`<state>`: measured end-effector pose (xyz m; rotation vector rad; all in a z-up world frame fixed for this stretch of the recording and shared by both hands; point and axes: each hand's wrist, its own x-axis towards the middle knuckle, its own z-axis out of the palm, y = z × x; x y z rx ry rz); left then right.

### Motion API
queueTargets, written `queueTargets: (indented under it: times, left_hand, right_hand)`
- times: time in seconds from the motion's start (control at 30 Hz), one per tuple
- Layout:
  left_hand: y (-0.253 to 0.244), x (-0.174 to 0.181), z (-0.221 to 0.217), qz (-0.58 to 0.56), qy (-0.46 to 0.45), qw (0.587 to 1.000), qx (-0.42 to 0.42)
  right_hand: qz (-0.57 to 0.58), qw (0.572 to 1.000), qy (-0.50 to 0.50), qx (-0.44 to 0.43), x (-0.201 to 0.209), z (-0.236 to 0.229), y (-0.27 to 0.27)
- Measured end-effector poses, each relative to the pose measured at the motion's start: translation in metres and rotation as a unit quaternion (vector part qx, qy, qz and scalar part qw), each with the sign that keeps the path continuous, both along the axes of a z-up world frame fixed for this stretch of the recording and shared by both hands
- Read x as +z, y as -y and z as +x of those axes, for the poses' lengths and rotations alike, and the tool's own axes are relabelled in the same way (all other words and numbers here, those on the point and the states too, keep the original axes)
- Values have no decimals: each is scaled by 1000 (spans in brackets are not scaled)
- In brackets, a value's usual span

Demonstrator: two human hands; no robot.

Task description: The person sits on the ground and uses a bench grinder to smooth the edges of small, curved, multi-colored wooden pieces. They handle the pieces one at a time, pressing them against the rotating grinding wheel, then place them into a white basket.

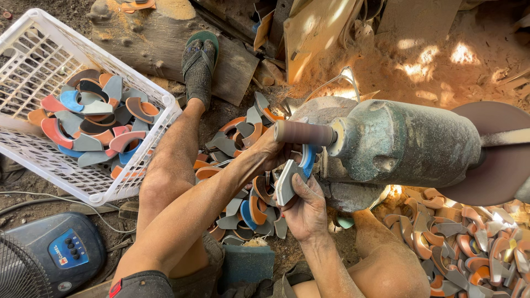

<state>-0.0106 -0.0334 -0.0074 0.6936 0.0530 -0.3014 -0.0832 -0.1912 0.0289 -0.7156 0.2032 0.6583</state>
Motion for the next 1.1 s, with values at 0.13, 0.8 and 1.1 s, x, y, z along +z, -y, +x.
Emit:
queueTargets:
  times: [0.13, 0.8, 1.1]
  left_hand:
    - [7, -9, -2, 8, -21, 1000, -6]
    - [17, -20, -59, 16, -75, 995, 70]
    - [18, -21, -35, 35, -112, 984, 134]
  right_hand:
    - [2, 1000, 12, 5, 2, -12, 3]
    - [-194, 980, 11, 53, -22, -4, -2]
    - [-249, 967, 4, 54, -27, 28, -18]
